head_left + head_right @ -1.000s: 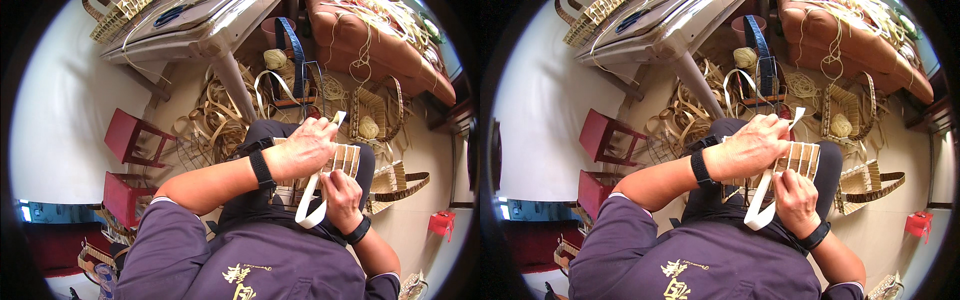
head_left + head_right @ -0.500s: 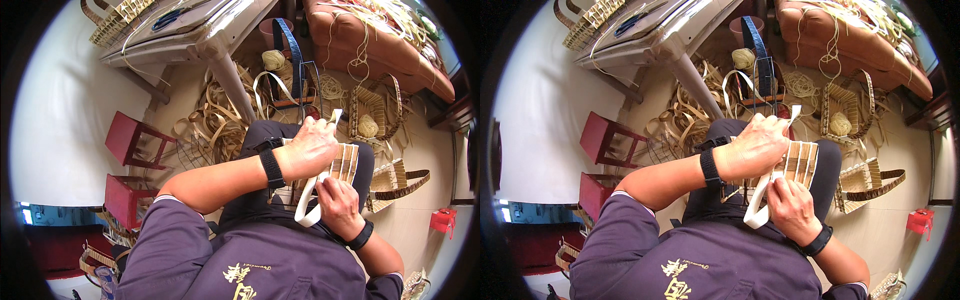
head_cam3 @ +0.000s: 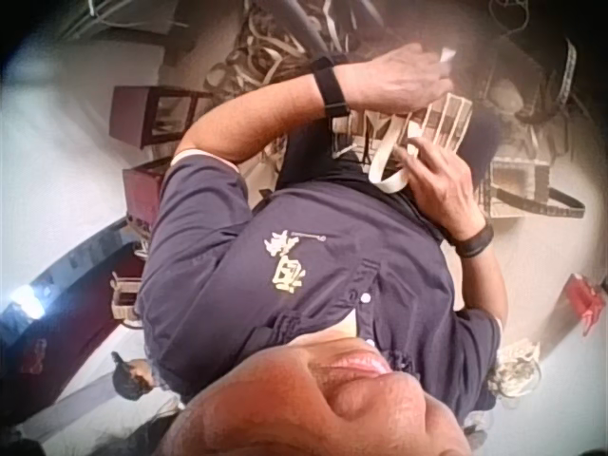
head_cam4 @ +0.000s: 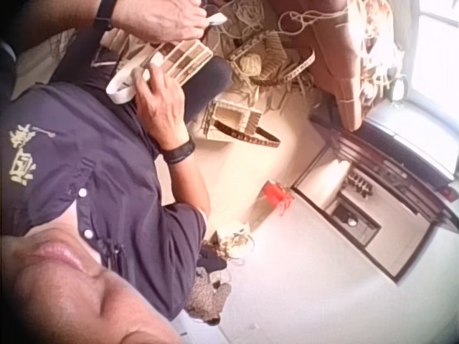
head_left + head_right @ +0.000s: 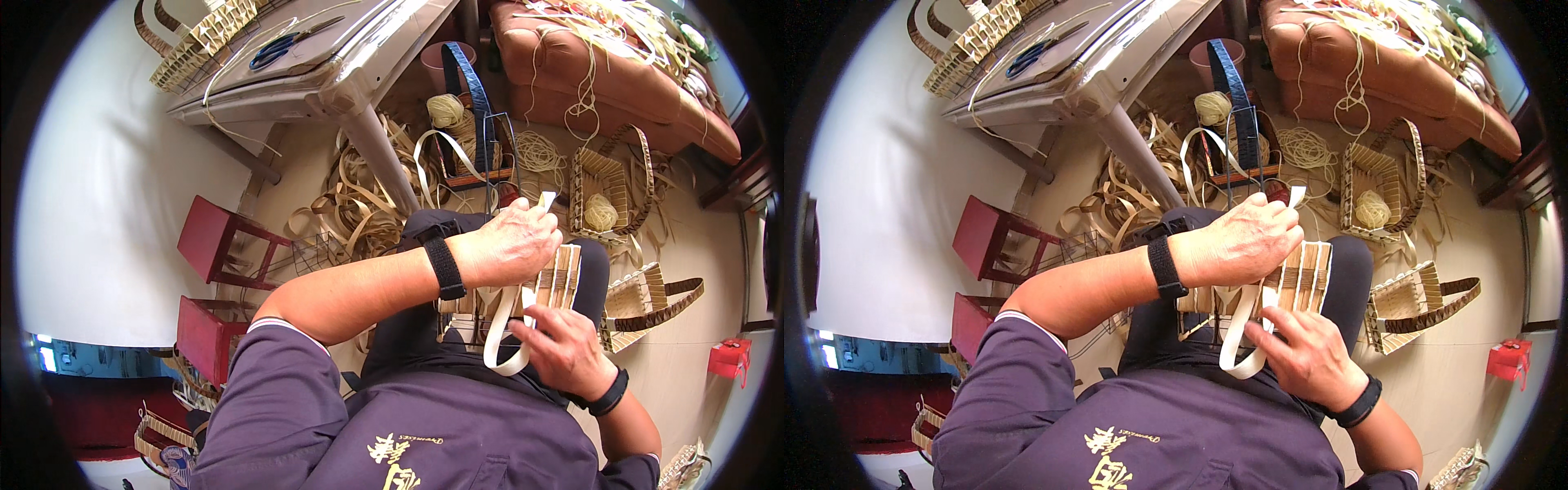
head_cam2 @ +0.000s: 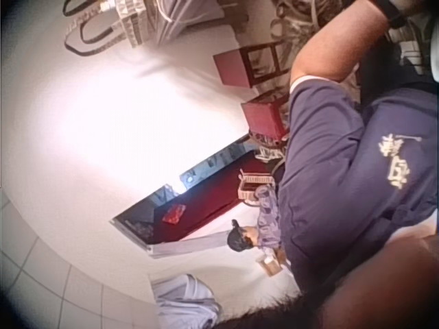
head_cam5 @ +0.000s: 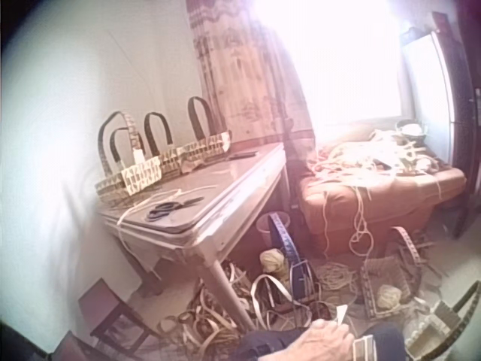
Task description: The person weaves thin material through the frame of a small basket by hand, pulling long strips through the structure and tucking them in to secure the weave.
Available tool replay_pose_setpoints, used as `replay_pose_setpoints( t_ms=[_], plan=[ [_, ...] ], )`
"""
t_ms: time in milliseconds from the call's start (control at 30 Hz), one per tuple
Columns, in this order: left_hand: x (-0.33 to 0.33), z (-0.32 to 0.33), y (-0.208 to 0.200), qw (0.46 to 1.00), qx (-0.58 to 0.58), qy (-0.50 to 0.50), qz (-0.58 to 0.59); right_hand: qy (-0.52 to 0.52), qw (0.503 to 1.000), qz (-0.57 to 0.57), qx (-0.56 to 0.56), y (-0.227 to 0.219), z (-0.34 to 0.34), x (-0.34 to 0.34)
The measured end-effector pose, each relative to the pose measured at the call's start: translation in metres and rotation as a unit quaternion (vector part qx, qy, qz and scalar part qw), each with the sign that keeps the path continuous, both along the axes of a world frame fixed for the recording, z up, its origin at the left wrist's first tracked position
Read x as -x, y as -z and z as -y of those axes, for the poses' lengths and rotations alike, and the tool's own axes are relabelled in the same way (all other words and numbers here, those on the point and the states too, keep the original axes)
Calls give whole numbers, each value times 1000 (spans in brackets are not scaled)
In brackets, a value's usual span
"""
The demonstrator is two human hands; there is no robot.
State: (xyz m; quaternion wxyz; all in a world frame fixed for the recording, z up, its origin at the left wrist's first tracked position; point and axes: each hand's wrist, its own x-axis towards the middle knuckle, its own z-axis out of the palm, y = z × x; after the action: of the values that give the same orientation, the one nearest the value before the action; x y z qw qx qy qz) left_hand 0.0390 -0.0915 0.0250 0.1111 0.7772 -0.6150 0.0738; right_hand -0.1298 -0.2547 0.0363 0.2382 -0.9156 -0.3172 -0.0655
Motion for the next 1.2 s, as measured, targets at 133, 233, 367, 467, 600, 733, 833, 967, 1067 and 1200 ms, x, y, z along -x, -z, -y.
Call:
replay_pose_setpoints(
  t_ms=[133, 233, 367, 467, 600, 733, 833, 967, 1067, 1200],
  plan=[
    [-5, 2, -8, 999, -29, 2, -18, -51, 998, -14, -28, -7, 3, 8],
    [-14, 1, -13, 997, -5, -5, -79, -86, 995, -44, -21, 11, 4, 5],
    [-24, -2, -18, 977, 28, -25, -210, -45, 997, -22, -52, 29, 2, -2],
    [-31, -3, -21, 943, 38, -20, -330, -22, 999, 24, -38, 35, -4, -4],
    [-27, -5, -29, 966, -3, -37, -254, 9, 996, 56, -66, 43, -3, -6],
    [-26, -1, -20, 977, 62, -31, -203, 30, 995, 73, -57, 43, -5, -10],
    [-29, 7, -26, 970, 104, -45, -214, 37, 995, 36, -82, 40, 0, -19],
    [-53, 17, -43, 960, 183, -67, -203, 24, 996, 2, -84, 31, 2, -24],
    [-74, 28, -53, 947, 269, -66, -163, 11, 997, -7, -77, 28, 1, -23],
    [-85, 48, -70, 935, 316, -64, -150, 24, 994, -24, -101, 33, 3, -21]
  ],
)
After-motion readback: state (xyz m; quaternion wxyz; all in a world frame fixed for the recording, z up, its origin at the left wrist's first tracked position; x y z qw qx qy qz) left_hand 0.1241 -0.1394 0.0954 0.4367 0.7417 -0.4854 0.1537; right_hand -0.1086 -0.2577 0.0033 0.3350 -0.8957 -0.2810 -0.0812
